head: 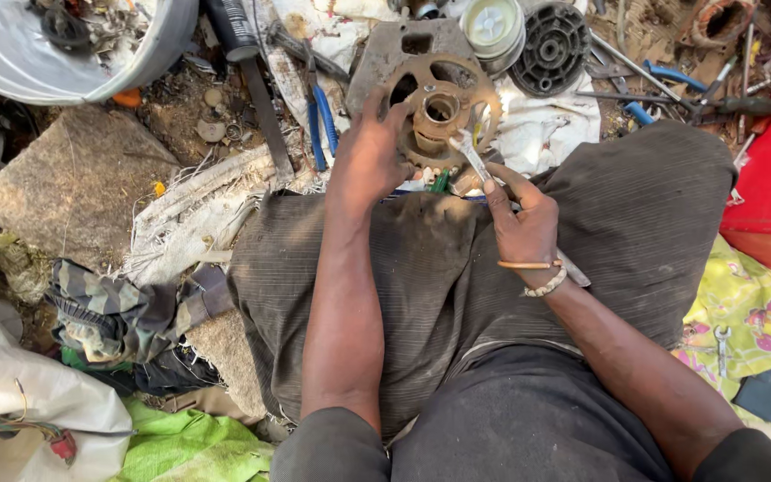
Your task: The person sits on the ground and uses a hammer and a metal rod to repeatedly strike a circular metal component resting on a stone block. The person also uses a wrench to adjust or hold the component during the process.
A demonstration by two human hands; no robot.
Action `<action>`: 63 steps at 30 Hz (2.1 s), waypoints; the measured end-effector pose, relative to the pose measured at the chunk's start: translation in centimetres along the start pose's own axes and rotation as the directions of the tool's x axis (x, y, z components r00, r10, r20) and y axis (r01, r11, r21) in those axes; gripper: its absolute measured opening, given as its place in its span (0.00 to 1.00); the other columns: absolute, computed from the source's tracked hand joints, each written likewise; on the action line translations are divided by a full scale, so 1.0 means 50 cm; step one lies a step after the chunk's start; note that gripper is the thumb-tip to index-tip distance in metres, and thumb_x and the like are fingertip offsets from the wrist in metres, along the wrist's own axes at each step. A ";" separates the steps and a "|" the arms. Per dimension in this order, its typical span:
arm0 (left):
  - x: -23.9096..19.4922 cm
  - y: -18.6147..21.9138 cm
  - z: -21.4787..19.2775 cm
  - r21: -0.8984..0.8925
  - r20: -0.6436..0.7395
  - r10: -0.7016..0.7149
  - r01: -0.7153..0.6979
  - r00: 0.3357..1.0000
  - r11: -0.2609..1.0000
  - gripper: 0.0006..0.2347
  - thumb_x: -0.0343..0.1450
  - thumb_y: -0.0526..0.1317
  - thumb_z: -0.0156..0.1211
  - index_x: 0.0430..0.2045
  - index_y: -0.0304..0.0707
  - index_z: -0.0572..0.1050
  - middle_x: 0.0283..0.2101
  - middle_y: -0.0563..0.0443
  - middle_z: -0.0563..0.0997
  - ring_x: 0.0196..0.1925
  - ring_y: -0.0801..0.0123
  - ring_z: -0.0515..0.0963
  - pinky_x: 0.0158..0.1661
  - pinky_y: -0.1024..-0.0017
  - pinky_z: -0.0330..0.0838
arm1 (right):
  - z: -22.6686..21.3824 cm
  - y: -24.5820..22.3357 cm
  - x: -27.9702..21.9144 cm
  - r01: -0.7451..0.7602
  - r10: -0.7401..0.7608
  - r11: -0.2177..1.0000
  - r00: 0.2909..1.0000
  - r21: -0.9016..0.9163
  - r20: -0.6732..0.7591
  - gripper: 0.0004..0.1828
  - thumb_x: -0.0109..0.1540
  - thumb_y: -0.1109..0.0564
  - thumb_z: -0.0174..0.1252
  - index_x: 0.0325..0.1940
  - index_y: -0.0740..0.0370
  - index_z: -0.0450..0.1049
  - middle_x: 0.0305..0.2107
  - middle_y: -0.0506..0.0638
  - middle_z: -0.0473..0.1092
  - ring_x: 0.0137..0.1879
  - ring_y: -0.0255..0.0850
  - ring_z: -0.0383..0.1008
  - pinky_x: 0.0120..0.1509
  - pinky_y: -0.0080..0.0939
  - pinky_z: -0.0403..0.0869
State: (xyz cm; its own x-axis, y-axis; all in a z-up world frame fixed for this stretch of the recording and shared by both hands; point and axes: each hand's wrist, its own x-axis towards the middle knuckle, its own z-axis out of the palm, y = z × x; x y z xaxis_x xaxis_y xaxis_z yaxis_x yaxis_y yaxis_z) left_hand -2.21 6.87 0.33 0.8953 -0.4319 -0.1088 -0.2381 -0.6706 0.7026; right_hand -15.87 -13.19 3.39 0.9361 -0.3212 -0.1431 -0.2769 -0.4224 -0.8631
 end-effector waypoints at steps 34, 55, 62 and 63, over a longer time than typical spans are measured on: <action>-0.009 0.011 0.022 0.117 -0.069 0.047 -0.039 0.997 0.992 0.22 0.53 0.33 0.75 0.37 0.28 0.72 0.56 0.27 0.70 0.53 0.34 0.74 0.48 0.48 0.74 | 0.015 -0.021 0.047 0.502 -0.434 0.579 0.857 -0.642 0.278 0.29 0.63 0.58 0.58 0.70 0.61 0.71 0.23 0.57 0.73 0.26 0.54 0.74 0.30 0.53 0.74; 0.006 -0.014 0.188 0.566 -0.001 0.534 -0.440 0.845 0.697 0.23 0.75 0.35 0.51 0.67 0.27 0.62 0.71 0.33 0.65 0.73 0.45 0.65 0.73 0.51 0.53 | -0.052 -0.073 0.038 0.370 -0.119 0.730 0.897 -0.574 0.427 0.46 0.61 0.33 0.60 0.73 0.66 0.61 0.36 0.66 0.75 0.37 0.60 0.79 0.38 0.55 0.77; 0.060 0.033 0.086 0.591 0.071 0.577 -0.500 0.814 0.633 0.19 0.74 0.34 0.52 0.61 0.26 0.68 0.61 0.31 0.74 0.64 0.46 0.75 0.61 0.53 0.70 | -0.172 -0.092 -0.024 0.270 -0.135 0.875 0.933 -0.402 0.333 0.28 0.60 0.44 0.66 0.59 0.60 0.76 0.35 0.52 0.76 0.35 0.47 0.79 0.40 0.45 0.77; 0.082 0.049 0.063 0.576 0.050 0.569 -0.489 0.821 0.655 0.18 0.72 0.35 0.53 0.58 0.29 0.71 0.57 0.33 0.78 0.58 0.46 0.78 0.52 0.53 0.74 | -0.182 -0.089 -0.025 0.258 -0.130 0.882 0.937 -0.395 0.323 0.27 0.60 0.45 0.67 0.59 0.60 0.77 0.35 0.51 0.76 0.35 0.46 0.79 0.39 0.44 0.77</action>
State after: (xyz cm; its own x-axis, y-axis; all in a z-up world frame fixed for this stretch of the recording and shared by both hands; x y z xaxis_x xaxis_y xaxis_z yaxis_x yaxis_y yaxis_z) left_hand -0.32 1.58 -0.59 0.5807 -0.7660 0.2758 -0.8106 -0.5754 0.1087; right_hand -17.80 -18.65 11.81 0.9835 0.0277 -0.1786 -0.0879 -0.7902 -0.6065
